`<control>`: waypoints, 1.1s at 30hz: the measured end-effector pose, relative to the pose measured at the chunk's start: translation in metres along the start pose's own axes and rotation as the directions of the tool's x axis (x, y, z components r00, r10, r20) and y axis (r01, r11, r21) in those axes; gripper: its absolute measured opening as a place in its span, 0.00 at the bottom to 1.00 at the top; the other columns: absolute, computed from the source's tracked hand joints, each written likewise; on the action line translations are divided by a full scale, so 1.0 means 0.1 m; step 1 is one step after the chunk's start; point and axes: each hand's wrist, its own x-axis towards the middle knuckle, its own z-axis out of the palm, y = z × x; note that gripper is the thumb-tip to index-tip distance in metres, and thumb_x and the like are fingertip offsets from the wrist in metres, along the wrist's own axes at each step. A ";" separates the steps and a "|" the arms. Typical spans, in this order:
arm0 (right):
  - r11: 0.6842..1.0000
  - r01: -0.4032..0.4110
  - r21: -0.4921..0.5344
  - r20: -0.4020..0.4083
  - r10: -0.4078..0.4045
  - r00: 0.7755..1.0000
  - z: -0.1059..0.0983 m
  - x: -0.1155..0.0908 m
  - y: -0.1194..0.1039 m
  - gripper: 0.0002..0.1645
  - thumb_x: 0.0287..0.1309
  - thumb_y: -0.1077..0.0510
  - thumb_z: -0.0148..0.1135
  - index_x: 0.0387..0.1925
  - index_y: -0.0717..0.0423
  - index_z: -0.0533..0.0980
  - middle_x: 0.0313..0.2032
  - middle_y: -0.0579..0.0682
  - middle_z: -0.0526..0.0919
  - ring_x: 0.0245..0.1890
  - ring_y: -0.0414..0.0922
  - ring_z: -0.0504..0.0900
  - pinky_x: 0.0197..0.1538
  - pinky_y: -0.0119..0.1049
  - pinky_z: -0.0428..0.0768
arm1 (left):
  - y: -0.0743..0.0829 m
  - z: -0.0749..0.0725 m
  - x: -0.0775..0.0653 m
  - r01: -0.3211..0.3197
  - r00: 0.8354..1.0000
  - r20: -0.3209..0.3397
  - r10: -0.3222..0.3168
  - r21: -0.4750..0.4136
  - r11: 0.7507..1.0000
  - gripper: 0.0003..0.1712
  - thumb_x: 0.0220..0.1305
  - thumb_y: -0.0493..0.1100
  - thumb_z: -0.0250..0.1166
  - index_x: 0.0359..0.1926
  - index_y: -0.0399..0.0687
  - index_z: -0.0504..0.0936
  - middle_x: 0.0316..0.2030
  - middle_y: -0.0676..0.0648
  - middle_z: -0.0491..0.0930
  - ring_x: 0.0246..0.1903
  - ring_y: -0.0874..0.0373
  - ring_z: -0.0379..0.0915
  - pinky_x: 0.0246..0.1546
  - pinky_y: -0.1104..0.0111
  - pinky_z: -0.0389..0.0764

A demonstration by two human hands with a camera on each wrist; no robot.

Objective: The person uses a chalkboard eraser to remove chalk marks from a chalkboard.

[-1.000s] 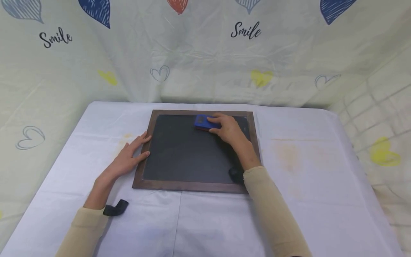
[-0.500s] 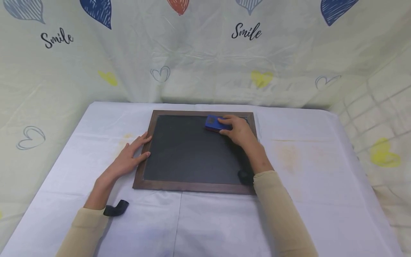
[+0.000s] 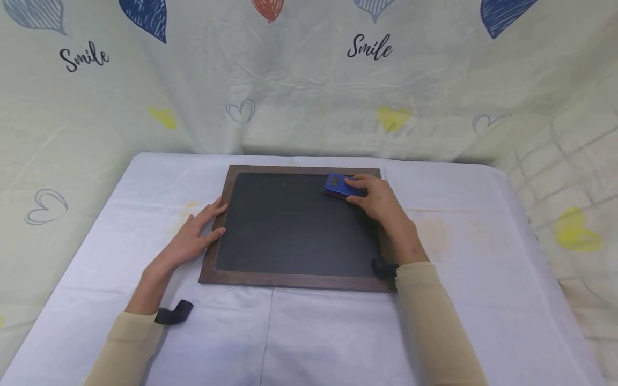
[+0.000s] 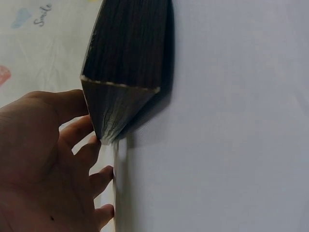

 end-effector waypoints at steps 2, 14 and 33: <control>1.000 0.001 -0.008 -0.004 -0.001 1.000 0.00 -0.01 0.03 0.35 0.71 0.51 0.66 0.76 0.48 0.69 0.79 0.59 0.63 0.79 0.67 0.58 0.74 0.66 0.67 | -0.01 0.00 0.00 0.002 1.000 0.001 -0.002 0.001 1.000 0.38 0.77 0.50 0.61 0.82 0.49 0.59 0.85 0.44 0.46 0.84 0.39 0.39 0.81 0.34 0.32; 1.000 0.018 -0.024 -0.037 -0.019 0.999 0.01 0.00 0.05 0.34 0.70 0.52 0.67 0.74 0.50 0.71 0.77 0.60 0.66 0.77 0.67 0.62 0.75 0.64 0.68 | -0.02 0.01 0.00 0.004 1.000 -0.005 -0.004 0.003 1.000 0.38 0.77 0.50 0.61 0.82 0.49 0.59 0.85 0.44 0.46 0.84 0.38 0.39 0.80 0.34 0.32; 0.998 0.052 0.041 -0.196 -0.043 0.980 -0.16 -0.18 0.11 0.34 0.65 0.53 0.72 0.70 0.54 0.75 0.71 0.60 0.75 0.74 0.66 0.67 0.72 0.66 0.69 | 0.03 0.01 -0.01 -0.004 1.000 -0.022 0.005 0.002 1.000 0.38 0.77 0.50 0.62 0.81 0.47 0.61 0.84 0.42 0.48 0.84 0.37 0.40 0.80 0.33 0.33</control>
